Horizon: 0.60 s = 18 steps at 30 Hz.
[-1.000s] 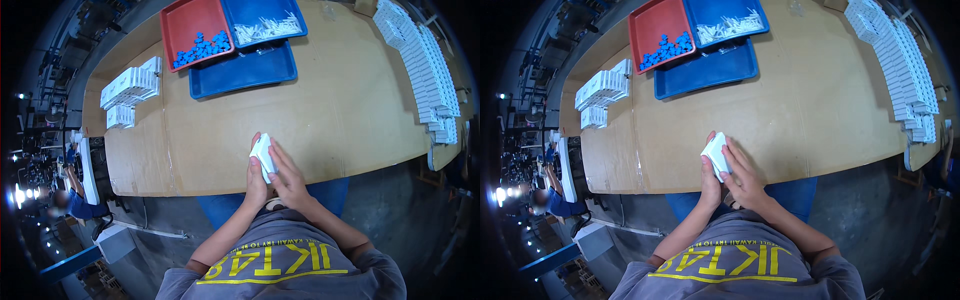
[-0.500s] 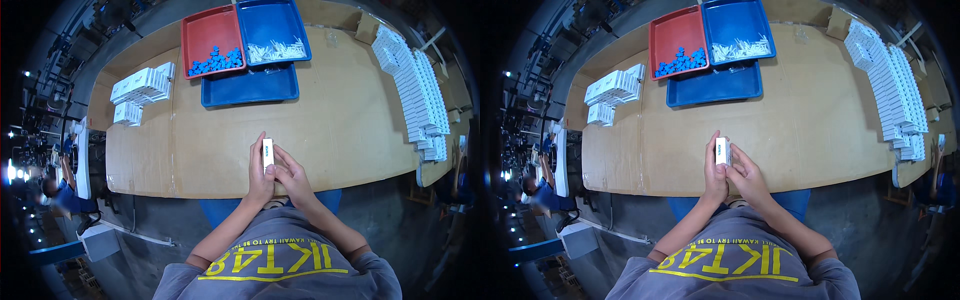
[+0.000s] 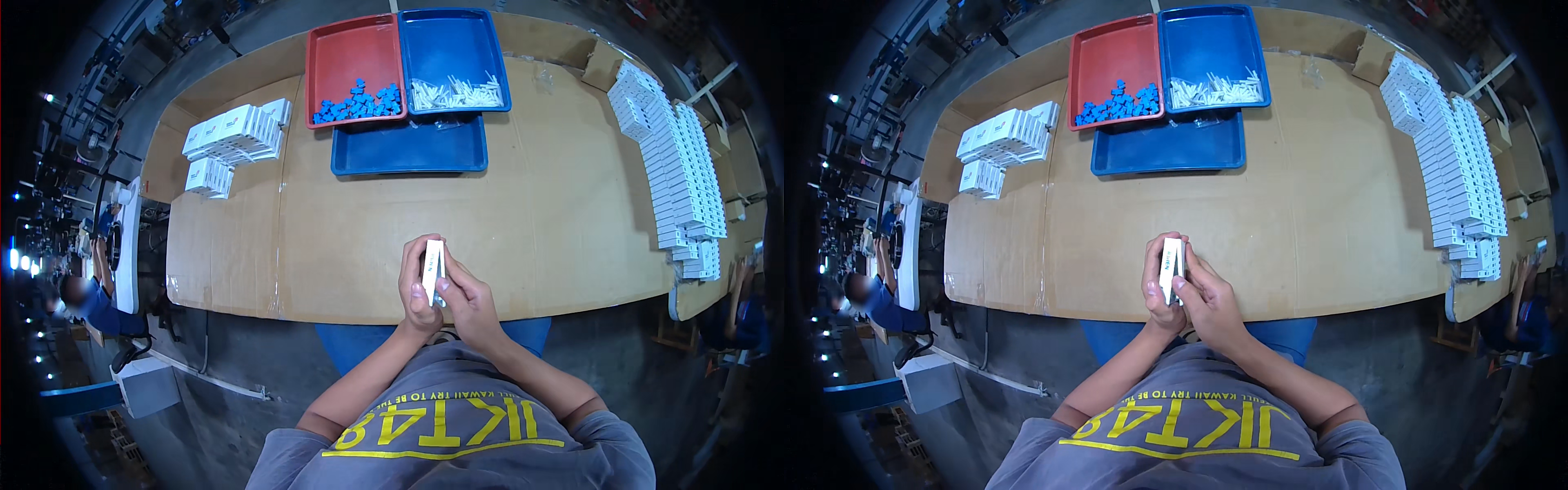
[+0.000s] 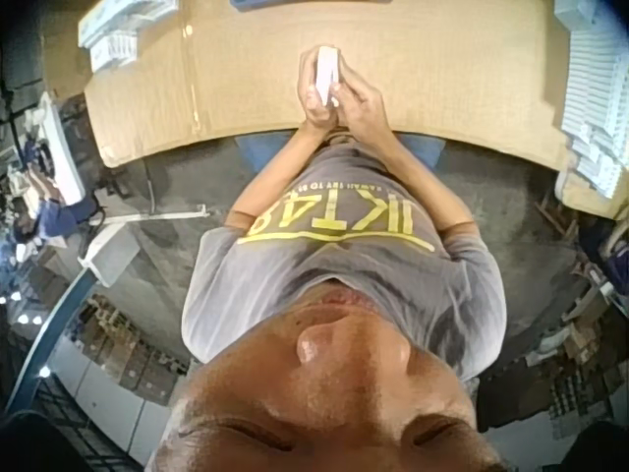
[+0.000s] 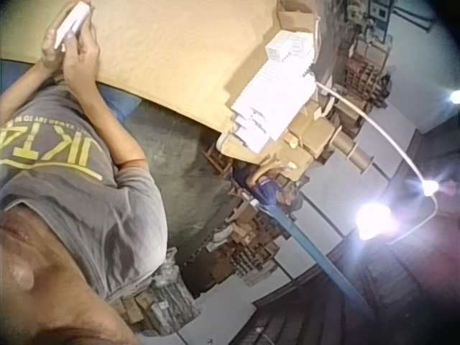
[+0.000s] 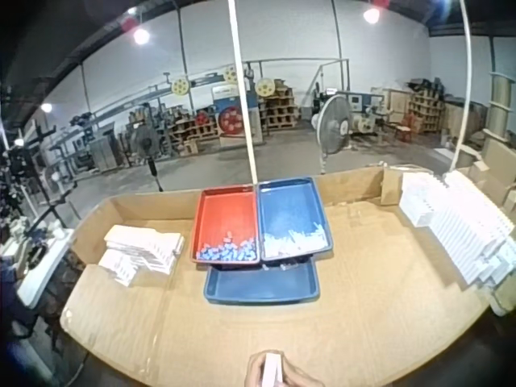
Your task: The person packages small white boxes by hand, inserting small blue and white plastic parts and instruction inserts into each box.
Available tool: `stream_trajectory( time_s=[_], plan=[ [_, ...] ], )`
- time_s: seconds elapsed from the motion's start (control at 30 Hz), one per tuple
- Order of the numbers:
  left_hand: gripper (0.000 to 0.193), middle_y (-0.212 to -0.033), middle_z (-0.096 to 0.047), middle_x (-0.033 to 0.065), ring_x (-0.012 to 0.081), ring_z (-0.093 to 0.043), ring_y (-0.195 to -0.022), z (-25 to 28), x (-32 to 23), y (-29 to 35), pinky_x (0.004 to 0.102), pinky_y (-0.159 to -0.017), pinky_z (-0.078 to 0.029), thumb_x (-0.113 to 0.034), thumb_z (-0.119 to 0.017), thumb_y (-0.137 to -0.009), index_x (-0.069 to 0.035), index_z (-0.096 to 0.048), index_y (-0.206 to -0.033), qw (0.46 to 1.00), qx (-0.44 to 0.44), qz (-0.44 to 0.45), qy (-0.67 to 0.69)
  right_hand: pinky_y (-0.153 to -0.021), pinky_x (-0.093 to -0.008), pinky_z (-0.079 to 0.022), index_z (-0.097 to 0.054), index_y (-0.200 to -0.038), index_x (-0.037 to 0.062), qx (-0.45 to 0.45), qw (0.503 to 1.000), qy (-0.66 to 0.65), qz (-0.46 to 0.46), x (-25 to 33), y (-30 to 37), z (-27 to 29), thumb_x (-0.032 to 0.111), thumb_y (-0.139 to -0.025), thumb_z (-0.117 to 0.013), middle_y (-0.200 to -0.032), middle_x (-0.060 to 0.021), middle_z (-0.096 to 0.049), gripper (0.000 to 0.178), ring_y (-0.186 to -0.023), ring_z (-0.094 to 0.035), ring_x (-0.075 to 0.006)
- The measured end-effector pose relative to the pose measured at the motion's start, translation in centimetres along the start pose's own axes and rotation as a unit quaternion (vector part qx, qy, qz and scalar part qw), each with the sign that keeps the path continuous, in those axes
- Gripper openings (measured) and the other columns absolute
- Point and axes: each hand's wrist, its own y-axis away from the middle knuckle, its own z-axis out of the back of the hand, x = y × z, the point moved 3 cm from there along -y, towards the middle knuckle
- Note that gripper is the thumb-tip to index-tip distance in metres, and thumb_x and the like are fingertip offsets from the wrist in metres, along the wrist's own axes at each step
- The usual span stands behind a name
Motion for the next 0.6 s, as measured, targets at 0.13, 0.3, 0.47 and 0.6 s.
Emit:
stream_trajectory(
  time_s=[0.13, 0.3, 0.47, 0.6],
  plan=[
    [0.088, -0.129, -0.054, 0.0202, 0.0291, -0.057, -0.119, 0.9, 0.3, 0.8, 0.0417, -0.102, -0.047, -0.067, -0.029, -0.097, 0.009, -0.05, -0.136, 1.0, 0.008, 0.007, 0.007, -0.115, -0.0301, -0.039, -0.029, -0.16, -0.0094, 0.012, 1.0, 0.024, 0.007, -0.2, 0.5, -0.2, 0.002, -0.107, -0.052, -0.155, -0.0155, -0.045, 0.059, -0.14, -0.046, -0.0172],
    [0.088, -0.135, -0.052, 0.0181, 0.027, -0.056, -0.125, 1.8, 0.2, 1.7, 0.0402, -0.106, -0.046, -0.067, -0.03, -0.096, 0.006, -0.047, -0.142, 0.998, 0.032, 0.043, 0.041, -0.113, -0.03, -0.04, -0.033, -0.16, -0.007, 0.015, 0.998, 0.058, 0.014, -1.1, 0.9, -0.4, 0.009, -0.108, -0.054, -0.151, -0.0159, -0.049, 0.058, -0.136, -0.049, -0.017],
    [0.109, -0.142, -0.047, 0.0207, 0.0299, -0.049, -0.132, 2.0, -0.3, 1.0, 0.0416, -0.112, -0.04, -0.081, -0.032, -0.096, 0.007, -0.026, -0.159, 0.994, 0.098, 0.017, -0.044, -0.105, -0.0324, -0.047, -0.043, -0.158, 0.0, -0.008, 0.997, 0.025, -0.078, -0.2, 0.6, 0.8, 0.033, -0.111, -0.055, -0.14, -0.017, -0.061, 0.059, -0.123, -0.06, -0.0204],
    [0.112, -0.142, -0.05, 0.0209, 0.0294, -0.052, -0.131, 2.6, -0.9, 1.4, 0.0422, -0.112, -0.042, -0.086, -0.028, -0.096, 0.001, -0.017, -0.165, 0.987, 0.105, 0.106, 0.058, -0.11, -0.0437, -0.048, -0.048, -0.156, 0.0066, 0.038, 0.938, 0.345, -0.011, 1.3, 0.8, 1.9, 0.043, -0.101, -0.066, -0.149, -0.0248, -0.054, 0.068, -0.131, -0.059, -0.0393]
  ],
)
